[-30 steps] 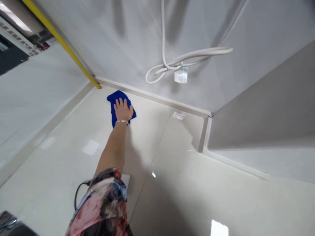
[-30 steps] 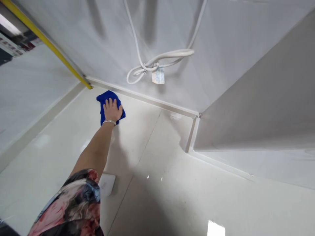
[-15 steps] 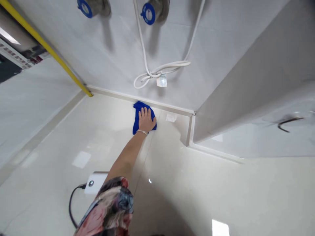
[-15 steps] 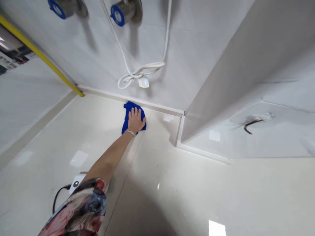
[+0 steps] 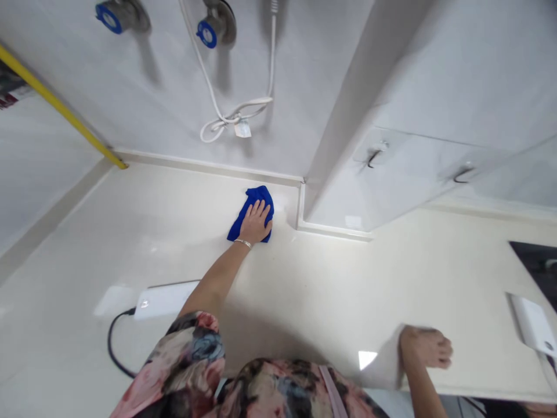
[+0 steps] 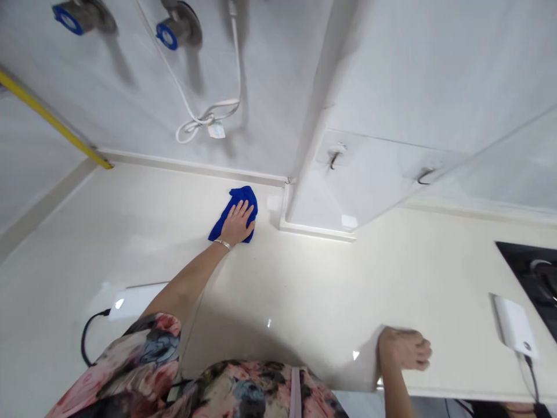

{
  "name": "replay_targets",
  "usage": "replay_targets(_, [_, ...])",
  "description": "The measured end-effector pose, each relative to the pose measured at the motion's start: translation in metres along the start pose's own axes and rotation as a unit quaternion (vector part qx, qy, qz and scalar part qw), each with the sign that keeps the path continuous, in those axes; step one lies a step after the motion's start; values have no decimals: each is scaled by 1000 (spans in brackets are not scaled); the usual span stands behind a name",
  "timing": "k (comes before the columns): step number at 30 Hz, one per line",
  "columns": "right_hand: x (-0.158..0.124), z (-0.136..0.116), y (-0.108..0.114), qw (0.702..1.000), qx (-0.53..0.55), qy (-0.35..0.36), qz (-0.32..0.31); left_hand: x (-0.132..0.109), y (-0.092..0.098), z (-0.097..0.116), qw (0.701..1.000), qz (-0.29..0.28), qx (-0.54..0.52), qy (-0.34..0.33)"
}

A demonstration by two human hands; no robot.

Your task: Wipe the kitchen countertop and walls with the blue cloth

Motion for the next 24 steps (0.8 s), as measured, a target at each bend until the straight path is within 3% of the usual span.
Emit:
replay_targets(3, [-6,-1,9,996,-16,-70,52,-24,-3,24,999,-6,-4,-41])
replay_targets(6, [-9,-6,14,993,0,-94,76,-49,-8,52,997,-9,-9,-78])
replay_targets(16, [-8,-11,15,993,30,-87,71,-128,-28,141,995,-7,-28,-94])
replay_targets(24, [1,-3,0,987,102,-50,117,-181,-46,210,981,-29,-55,-182])
Point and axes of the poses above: each hand's wrist, its own x-axis towards the middle knuckle, its own y-axis out of the back of the hand, z = x × y, the point moved 6 cm from there along x, towards the middle knuckle, and after that the axes turned 3 degrees about y, right-handed, at the moved point
